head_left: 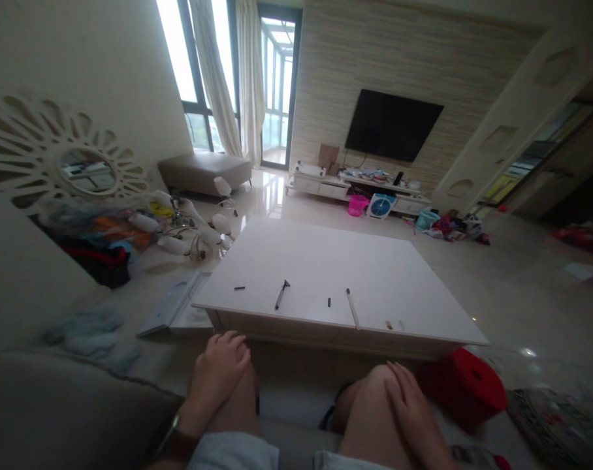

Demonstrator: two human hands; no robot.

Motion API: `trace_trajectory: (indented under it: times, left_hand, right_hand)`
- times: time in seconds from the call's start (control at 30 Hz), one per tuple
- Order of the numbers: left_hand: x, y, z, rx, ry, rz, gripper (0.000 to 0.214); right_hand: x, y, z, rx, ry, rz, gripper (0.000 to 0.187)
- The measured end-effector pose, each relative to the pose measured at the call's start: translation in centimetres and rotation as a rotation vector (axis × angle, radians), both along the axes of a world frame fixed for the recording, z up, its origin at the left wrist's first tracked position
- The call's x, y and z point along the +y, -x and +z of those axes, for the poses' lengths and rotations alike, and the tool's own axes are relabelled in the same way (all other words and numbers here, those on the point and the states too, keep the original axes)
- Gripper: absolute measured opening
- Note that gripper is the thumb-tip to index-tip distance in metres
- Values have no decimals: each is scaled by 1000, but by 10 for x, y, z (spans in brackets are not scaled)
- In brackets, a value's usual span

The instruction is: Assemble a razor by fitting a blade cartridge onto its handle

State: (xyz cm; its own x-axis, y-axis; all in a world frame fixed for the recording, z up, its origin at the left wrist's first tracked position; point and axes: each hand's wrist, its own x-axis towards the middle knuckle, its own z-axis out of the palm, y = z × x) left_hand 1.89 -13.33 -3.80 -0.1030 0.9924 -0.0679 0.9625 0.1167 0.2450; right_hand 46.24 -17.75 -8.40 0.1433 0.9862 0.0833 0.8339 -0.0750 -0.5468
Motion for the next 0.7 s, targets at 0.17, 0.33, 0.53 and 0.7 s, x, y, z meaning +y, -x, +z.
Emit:
trace_trajectory:
  times: [0.17, 0.33, 0.53, 0.7]
  left_hand:
    - [-2, 16, -8, -7, -46, 29, 37]
    - [50, -27, 23, 72, 312, -135, 34]
    - [96, -136, 50, -385, 245, -616, 33]
    - [152, -157, 41, -462, 71, -546, 31]
  right_hand:
    - [-32, 1, -27, -137, -106, -14, 64]
    - [9, 2, -3, -155, 86, -2, 59]
    - [82, 45, 35, -240, 383, 291, 36]
    - [146, 133, 53, -424, 409, 552, 18]
